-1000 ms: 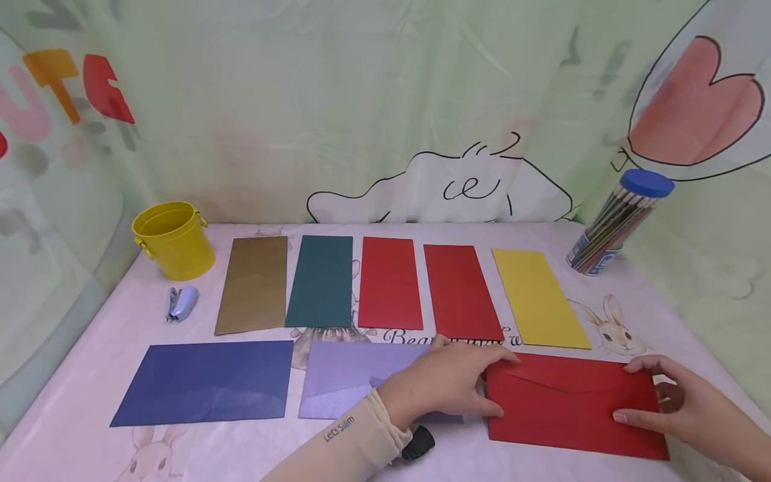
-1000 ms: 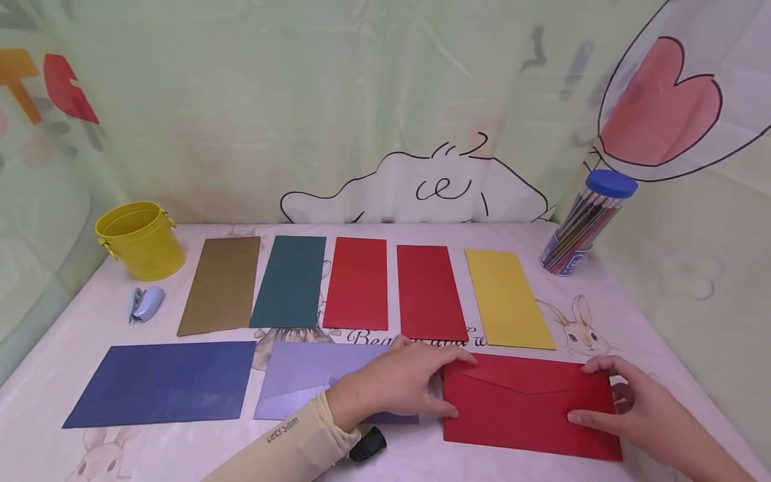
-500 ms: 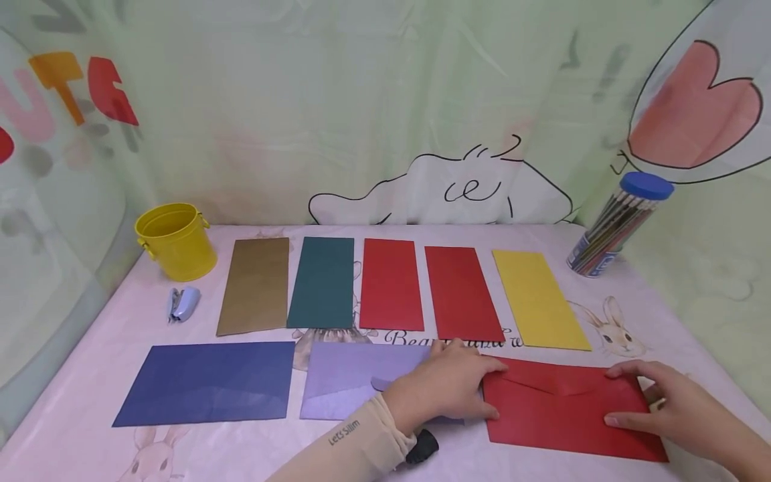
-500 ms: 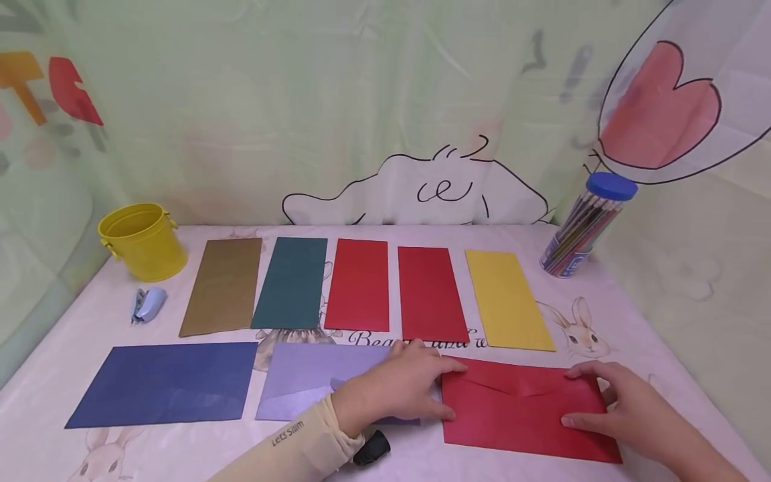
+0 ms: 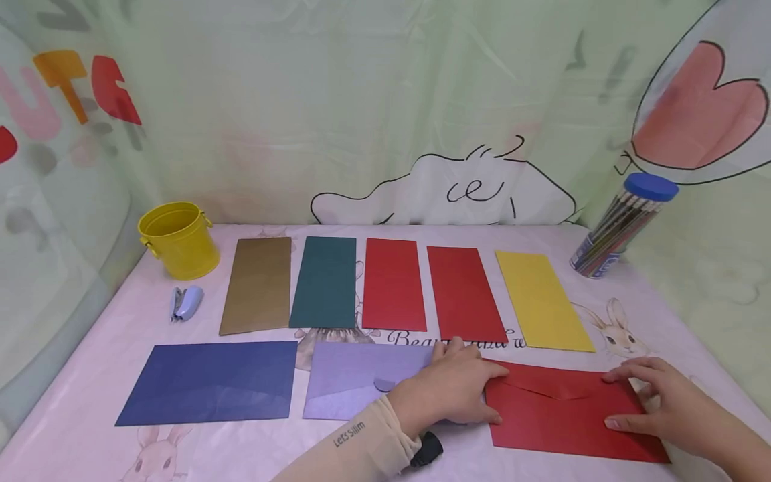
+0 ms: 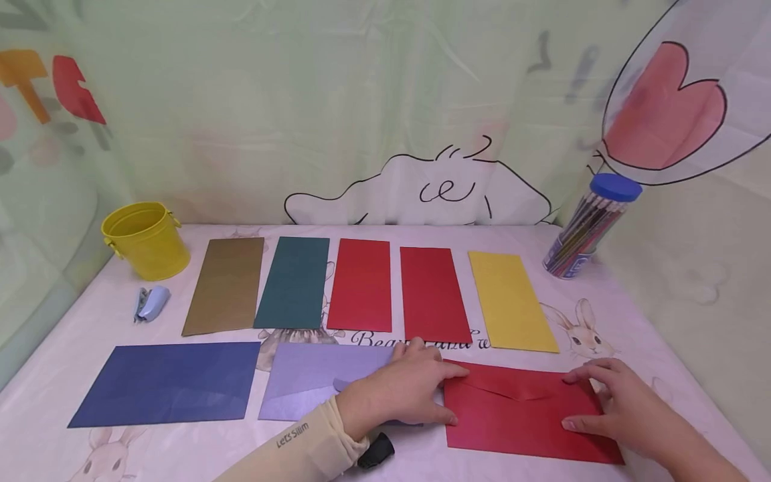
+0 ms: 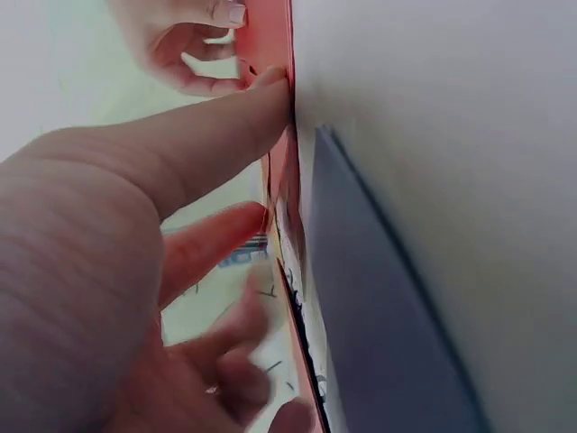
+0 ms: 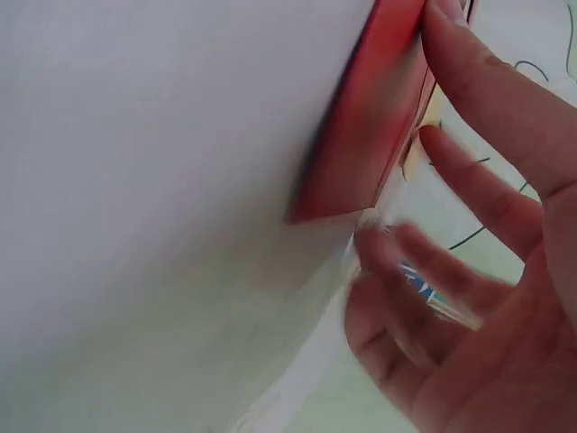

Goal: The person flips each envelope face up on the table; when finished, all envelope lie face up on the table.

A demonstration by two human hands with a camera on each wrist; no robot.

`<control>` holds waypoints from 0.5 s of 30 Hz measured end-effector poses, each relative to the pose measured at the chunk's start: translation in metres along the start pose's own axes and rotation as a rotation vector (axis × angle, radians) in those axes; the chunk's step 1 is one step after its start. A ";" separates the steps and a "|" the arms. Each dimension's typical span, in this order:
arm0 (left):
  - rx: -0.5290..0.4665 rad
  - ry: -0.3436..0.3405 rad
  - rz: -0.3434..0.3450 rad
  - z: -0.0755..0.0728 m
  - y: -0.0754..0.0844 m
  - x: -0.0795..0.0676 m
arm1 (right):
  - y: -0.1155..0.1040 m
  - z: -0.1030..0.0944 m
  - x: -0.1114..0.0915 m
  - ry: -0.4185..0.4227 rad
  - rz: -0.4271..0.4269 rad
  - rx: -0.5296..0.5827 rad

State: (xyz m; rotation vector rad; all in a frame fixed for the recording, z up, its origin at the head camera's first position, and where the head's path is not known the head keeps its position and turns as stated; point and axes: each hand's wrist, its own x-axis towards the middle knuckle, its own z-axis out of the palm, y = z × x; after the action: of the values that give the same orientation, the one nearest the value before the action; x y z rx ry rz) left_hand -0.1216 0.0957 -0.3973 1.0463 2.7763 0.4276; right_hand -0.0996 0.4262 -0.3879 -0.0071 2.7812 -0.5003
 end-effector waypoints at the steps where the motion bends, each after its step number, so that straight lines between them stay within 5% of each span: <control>1: 0.012 0.003 -0.003 0.000 0.000 0.000 | -0.001 0.000 0.000 0.009 -0.013 -0.021; 15: 0.076 -0.013 0.023 -0.002 0.002 -0.002 | -0.018 -0.009 0.006 -0.043 -0.027 -0.147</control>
State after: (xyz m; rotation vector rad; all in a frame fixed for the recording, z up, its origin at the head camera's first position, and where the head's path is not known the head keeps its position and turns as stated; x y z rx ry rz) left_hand -0.1193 0.0958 -0.3945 1.0940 2.7920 0.3185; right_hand -0.1093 0.4118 -0.3754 -0.0869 2.7722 -0.2975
